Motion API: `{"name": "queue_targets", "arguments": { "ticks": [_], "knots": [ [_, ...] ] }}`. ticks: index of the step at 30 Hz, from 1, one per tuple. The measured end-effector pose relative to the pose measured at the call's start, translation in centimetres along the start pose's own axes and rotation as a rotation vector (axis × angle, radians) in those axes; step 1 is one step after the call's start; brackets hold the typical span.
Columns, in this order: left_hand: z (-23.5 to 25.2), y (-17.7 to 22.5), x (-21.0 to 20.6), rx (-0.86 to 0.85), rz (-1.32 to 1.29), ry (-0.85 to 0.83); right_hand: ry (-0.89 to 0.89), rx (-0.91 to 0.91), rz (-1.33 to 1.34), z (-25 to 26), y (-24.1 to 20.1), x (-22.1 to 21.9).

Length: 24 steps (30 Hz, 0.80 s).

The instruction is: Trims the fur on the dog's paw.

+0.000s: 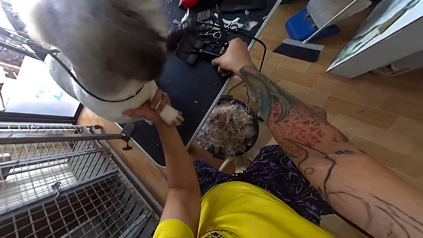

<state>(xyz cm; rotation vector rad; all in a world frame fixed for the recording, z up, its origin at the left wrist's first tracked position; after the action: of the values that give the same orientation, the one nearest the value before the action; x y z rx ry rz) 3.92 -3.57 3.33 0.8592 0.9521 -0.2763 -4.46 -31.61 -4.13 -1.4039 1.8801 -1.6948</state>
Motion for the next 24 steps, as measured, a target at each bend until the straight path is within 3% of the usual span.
{"name": "queue_targets", "arguments": {
  "ticks": [4,8,11,18,24],
  "knots": [
    [-2.3,0.2,-1.3,-0.035,-0.008,0.12,0.059,0.044,0.108,-0.5,0.4,0.3],
    [-3.9,0.1,-2.5,-0.019,-0.111,0.079,0.115,0.132,0.274,-2.5,0.1,1.0],
    [-3.8,1.0,-2.8,0.042,-0.209,-0.021,0.12,0.243,0.548,-5.9,0.0,0.4],
    [-3.4,0.7,-3.9,-0.039,-0.129,-0.071,-0.112,0.572,0.794,-18.2,0.7,-6.6],
    [-4.2,0.4,-4.4,0.017,-0.182,-0.082,-0.127,0.733,0.843,-22.2,-0.2,-10.1]
  ]
}}
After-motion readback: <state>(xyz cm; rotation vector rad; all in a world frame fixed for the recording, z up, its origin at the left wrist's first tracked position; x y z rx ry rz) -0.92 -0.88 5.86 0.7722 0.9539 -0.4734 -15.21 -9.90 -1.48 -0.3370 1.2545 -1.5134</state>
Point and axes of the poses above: each hand's wrist, its own z-axis towards the middle knuckle, its own x-axis out of the back of the hand, y = z × x, the point moved 6 cm from there along z, towards the middle knuckle, and after that the axes turned 8 degrees about x, right-handed, at the moved point
